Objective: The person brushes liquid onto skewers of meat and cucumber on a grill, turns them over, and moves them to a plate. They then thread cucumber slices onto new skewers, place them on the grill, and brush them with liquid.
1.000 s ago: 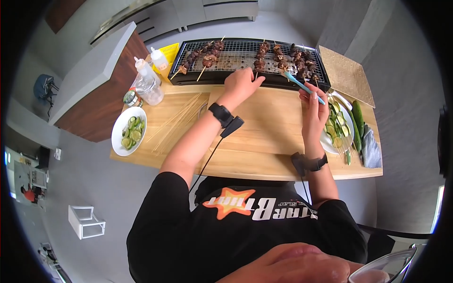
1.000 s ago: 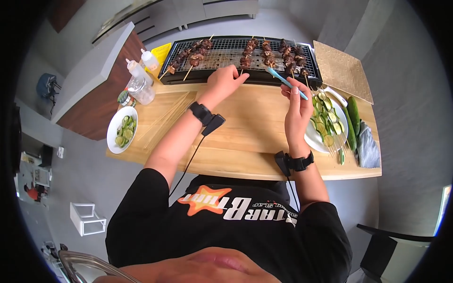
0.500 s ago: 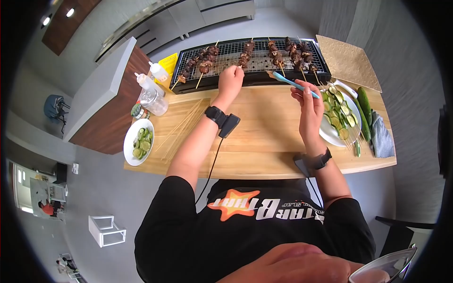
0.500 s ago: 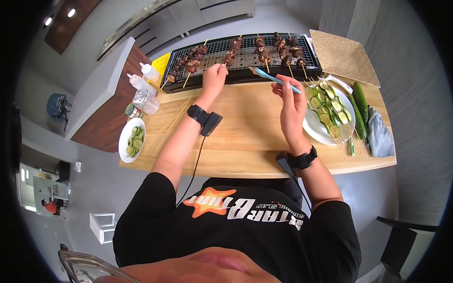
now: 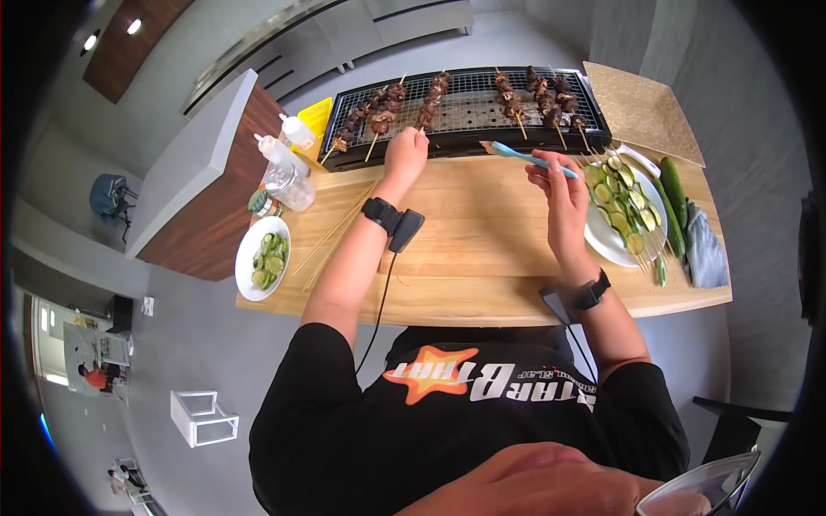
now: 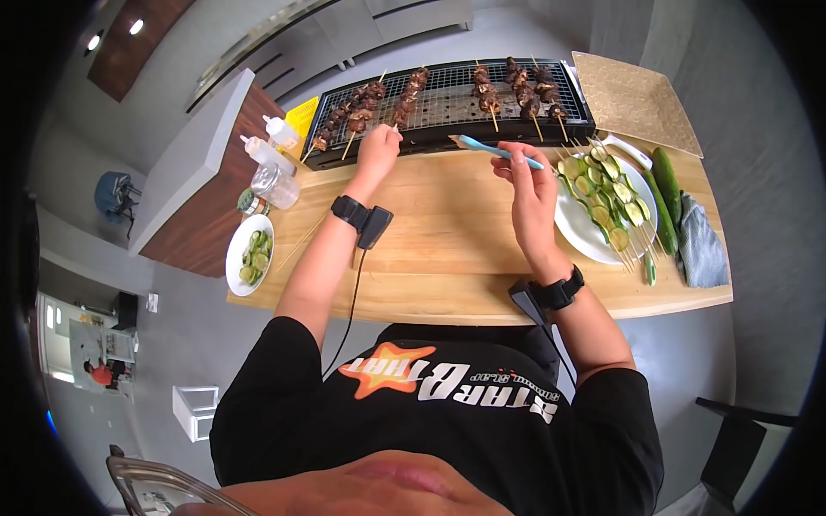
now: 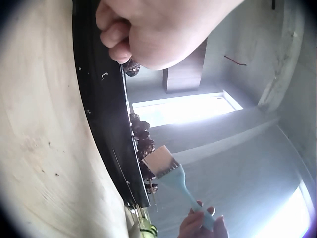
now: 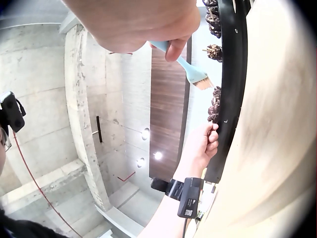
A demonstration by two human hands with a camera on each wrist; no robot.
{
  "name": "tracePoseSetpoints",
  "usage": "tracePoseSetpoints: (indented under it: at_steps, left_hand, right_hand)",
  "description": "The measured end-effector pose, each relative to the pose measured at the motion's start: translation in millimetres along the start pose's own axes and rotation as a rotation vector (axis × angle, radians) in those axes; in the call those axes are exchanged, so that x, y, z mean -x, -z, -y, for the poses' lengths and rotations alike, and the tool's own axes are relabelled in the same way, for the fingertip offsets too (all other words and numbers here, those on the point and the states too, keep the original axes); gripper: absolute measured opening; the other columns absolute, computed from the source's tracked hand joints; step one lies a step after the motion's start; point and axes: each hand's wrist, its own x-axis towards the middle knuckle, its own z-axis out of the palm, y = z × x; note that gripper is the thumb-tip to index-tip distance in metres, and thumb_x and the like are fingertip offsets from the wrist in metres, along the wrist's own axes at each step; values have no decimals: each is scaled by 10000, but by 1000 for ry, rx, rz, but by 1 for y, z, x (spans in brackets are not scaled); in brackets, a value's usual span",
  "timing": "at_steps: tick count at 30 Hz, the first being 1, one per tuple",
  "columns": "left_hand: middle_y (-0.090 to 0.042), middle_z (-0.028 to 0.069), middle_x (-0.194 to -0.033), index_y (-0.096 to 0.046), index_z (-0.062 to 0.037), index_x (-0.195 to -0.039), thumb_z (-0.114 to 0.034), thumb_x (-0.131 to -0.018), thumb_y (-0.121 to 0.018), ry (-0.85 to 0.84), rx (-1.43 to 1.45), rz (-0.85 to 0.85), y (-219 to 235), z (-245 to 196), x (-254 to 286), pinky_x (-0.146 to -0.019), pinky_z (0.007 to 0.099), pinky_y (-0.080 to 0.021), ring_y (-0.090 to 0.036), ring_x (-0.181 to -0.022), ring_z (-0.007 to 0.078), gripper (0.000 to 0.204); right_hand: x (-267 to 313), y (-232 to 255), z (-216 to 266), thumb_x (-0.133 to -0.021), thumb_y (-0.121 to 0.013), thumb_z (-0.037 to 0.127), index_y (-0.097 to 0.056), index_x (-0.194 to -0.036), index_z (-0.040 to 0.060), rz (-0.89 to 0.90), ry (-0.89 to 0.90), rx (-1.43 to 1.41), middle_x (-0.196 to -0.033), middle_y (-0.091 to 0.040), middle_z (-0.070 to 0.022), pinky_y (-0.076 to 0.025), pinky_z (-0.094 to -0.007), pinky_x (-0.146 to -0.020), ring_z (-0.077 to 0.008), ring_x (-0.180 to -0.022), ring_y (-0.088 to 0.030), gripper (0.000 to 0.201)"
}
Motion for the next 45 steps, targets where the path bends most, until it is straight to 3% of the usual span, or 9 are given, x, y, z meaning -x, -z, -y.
tracePoseSetpoints:
  at_steps: [5,11,17,20,23,25,28,31,45]
  left_hand:
    - [-618,176,-687,-616,-34,-792,-220,-946,-433,30,126,-97,7,4,-1,-662,462,-457,-603,-703,377,304]
    - [-640,162,-722,-617,-33,-794,-232,-940,-441,201,181,116,15,13,-1,-661,443,-468,-612,-689,364,304]
    - [-624,115,-673,-587,-28,-815,-308,-919,-526,47,-346,33,29,-4,2,-626,409,-481,-601,-630,306,305]
    - [-623,154,-760,-588,-7,-880,-286,-887,-572,-266,-442,-331,36,-40,11,-693,452,-489,-615,-754,363,279]
    - [-612,132,-788,-593,-28,-868,-294,-872,-613,-439,-265,-359,30,-79,12,-681,418,-497,-613,-739,328,267]
    - [-626,139,-762,-591,-14,-844,-371,-881,-607,-128,166,98,17,-107,15,-661,388,-496,-623,-726,272,359]
    - [-593,22,-684,-610,-32,-852,-508,-901,-553,88,505,452,-18,-121,5,-486,240,-418,-563,-561,98,482]
    - [-578,22,-651,-607,-30,-825,-491,-905,-552,213,607,579,-43,-131,-1,-461,236,-398,-549,-524,102,471]
    - [-519,7,-609,-570,-30,-761,-230,-952,-496,193,952,270,-22,-97,7,-434,209,-333,-432,-481,67,286]
  right_hand:
    - [0,2,-2,-995,-489,217,-581,-1085,-11,4,-6,-7,-1095,-630,-119,-520,-285,-808,-161,-906,-629,262]
    - [1,1,-3,-994,-492,216,-579,-1087,-9,23,-22,-3,-1091,-632,-117,-522,-285,-806,-162,-905,-632,259]
    - [2,1,1,-996,-486,207,-576,-1099,-12,13,6,1,-1097,-630,-105,-514,-287,-819,-155,-917,-625,258]
    - [5,-2,7,-1000,-472,191,-559,-1140,-14,2,162,-1,-1126,-614,-100,-501,-300,-849,-152,-950,-612,263]
    - [6,-2,11,-1003,-455,173,-532,-1185,-18,-52,257,28,-1149,-593,-99,-484,-313,-882,-153,-980,-599,274]
    - [3,1,9,-1006,-444,163,-508,-1205,-23,-70,290,19,-1164,-574,-104,-473,-318,-904,-159,-999,-591,280]
    - [1,2,8,-1006,-438,159,-495,-1211,-24,-111,315,0,-1183,-558,-107,-469,-317,-907,-159,-1014,-583,280]
    - [-1,4,7,-1005,-440,158,-492,-1213,-24,-134,309,13,-1184,-556,-105,-470,-317,-902,-160,-1011,-582,281]
    - [0,3,6,-1006,-444,171,-510,-1205,-18,-84,269,-27,-1160,-572,-102,-474,-319,-898,-157,-997,-586,282]
